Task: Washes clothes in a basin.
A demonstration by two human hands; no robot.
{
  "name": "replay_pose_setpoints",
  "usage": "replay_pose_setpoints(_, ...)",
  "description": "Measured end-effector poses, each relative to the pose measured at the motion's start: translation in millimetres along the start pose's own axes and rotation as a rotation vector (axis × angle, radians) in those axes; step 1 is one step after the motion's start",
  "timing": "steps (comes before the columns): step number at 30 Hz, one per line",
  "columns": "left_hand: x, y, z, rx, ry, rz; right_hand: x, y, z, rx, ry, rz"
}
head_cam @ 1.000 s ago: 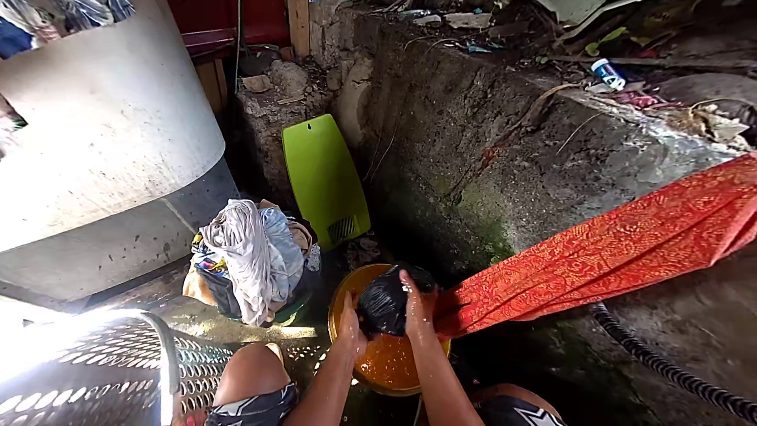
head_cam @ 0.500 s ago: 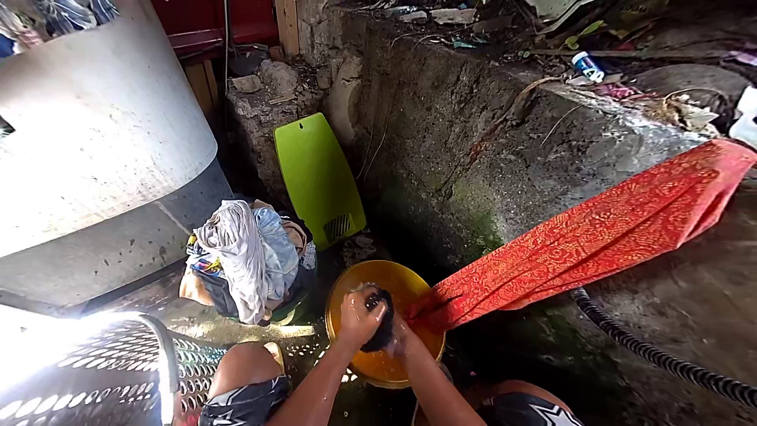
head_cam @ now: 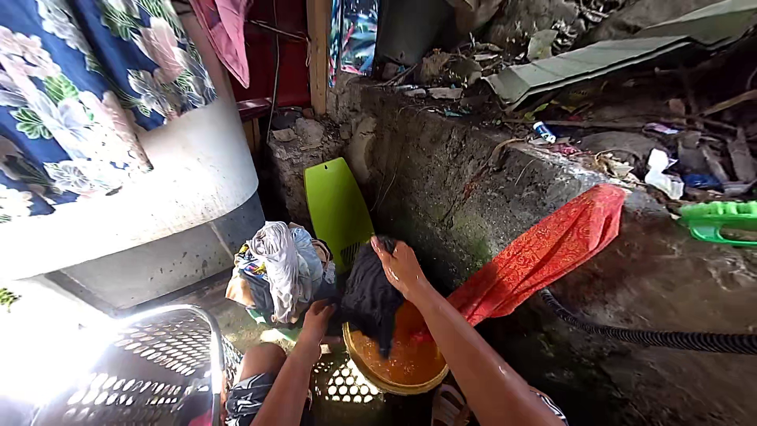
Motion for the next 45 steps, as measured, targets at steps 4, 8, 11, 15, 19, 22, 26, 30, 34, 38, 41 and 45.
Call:
replay_pose_setpoints(4,-19.2,4.5,2.1,0.142,-0.040,-0.155,57.6,-14.5,11.2,0.010,-0.373,0.181)
replay_pose_setpoints(8,-99.2,25.0,8.5,0.259,0.274,-0.439,128.6,-28.1,20.7,0.030,-0.612,0.433)
replay_pose_setpoints(11,-173.9,37.8,39.4,0.175,0.255,-0.680,161.0,-42.5,24.7,0.022,-0.819,0.591)
replay_pose_setpoints(15,-242.8,39.0,97.9,-0.184,0.013,-0.801,145.7,-70.8,2.8,0.022,-1.070,0.542)
replay_pose_setpoints(19,-238.6,4.7,152.9,-0.365,-0.878,-0.442,13.4,-93.5,-55.3,0.062,-0.611,0.218)
replay_pose_setpoints(22,-195.4,-44.3,160.4,-0.304,-1.288,-0.162,-117.2,-103.5,-88.3,0.124,-0.168,-0.221)
replay_pose_setpoints(26,-122.4,-85.9,134.2,-0.398,-1.274,-0.294,-229.4,-77.7,-118.8,0.218,-0.243,-0.561)
replay_pose_setpoints(30,-100.6,-97.9,142.0,-0.555,-1.212,-0.476,-277.7,-73.8,-151.4,0.312,-0.390,-0.543)
replay_pose_setpoints(34,-93.6,-106.2,151.3,-0.574,-1.206,-0.551,-274.5,-70.9,-161.8,0.400,-0.172,-0.510)
replay_pose_setpoints(38,-89.5,-108.2,155.1,-0.600,-1.191,-0.592,-239.9,14.5,-137.3,0.210,-0.247,-0.558)
replay_pose_setpoints(41,-86.3,-109.5,156.1,-0.598,-1.170,-0.602,-232.3,33.6,-140.3,0.035,-0.321,-0.644)
replay_pose_setpoints(45,-85.2,-110.1,156.8,-0.612,-1.170,-0.605,-230.7,36.4,-143.4,0.299,0.021,-0.754)
Point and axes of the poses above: each hand's wrist, its own y-axis away from the middle knuckle, its own z-axis out of the back of the hand, x = y × z, the point moved 1 cm from there along -y, towards the middle knuckle, and after that the axes turned 13 degrees about x, right-handed, at the moved point
